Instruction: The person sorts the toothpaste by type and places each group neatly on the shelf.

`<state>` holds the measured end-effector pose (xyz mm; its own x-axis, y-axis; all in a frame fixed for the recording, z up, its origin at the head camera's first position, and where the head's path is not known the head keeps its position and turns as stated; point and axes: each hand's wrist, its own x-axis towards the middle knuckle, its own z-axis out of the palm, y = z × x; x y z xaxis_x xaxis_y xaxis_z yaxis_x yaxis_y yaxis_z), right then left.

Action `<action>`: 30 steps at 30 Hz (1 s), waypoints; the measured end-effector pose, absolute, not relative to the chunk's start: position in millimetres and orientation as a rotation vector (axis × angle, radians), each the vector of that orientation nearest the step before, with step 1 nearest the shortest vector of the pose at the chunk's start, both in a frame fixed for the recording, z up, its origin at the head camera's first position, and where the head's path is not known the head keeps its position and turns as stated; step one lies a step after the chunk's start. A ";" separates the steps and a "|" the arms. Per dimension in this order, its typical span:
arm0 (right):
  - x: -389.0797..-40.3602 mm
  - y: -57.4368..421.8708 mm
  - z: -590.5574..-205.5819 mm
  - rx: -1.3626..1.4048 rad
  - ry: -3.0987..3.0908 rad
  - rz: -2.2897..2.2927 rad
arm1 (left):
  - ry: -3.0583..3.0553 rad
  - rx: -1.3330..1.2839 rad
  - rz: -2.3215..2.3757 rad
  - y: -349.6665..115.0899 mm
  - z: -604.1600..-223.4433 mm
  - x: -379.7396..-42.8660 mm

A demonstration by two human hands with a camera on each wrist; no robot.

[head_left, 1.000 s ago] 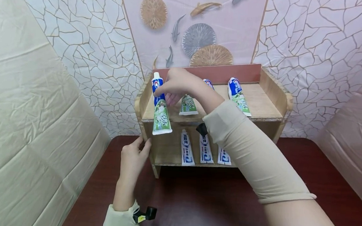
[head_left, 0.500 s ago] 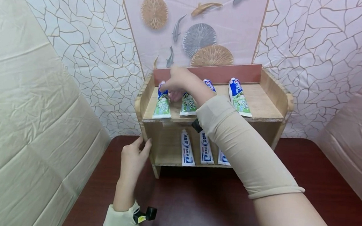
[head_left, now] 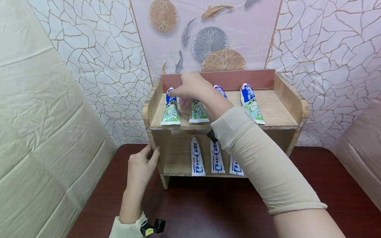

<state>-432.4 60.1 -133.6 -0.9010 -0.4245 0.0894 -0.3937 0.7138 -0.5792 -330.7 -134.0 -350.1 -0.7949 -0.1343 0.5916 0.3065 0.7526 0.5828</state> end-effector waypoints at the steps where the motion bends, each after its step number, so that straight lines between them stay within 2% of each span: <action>1: -431.3 62.2 -133.2 -0.702 2.870 -0.965 | -2.320 -0.127 -0.918 -134.1 -350.1 -330.7; 18: -407.0 94.8 -126.4 -0.874 2.986 -1.190 | -2.316 -0.126 -0.924 -135.0 -351.0 -334.4; 25: -376.2 114.6 -135.8 -0.970 3.043 -1.274 | -2.318 -0.137 -0.931 -134.2 -353.3 -336.2; 30: -341.9 136.1 -161.4 -1.171 3.052 -1.425 | -2.315 -0.153 -0.926 -137.4 -353.2 -337.6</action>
<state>-341.9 136.1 -161.4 -0.7053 -0.3724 0.6032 -0.7015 0.4887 -0.5186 -337.6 -137.4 -353.2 -0.7931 -0.1200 0.5972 0.3249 0.7459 0.5814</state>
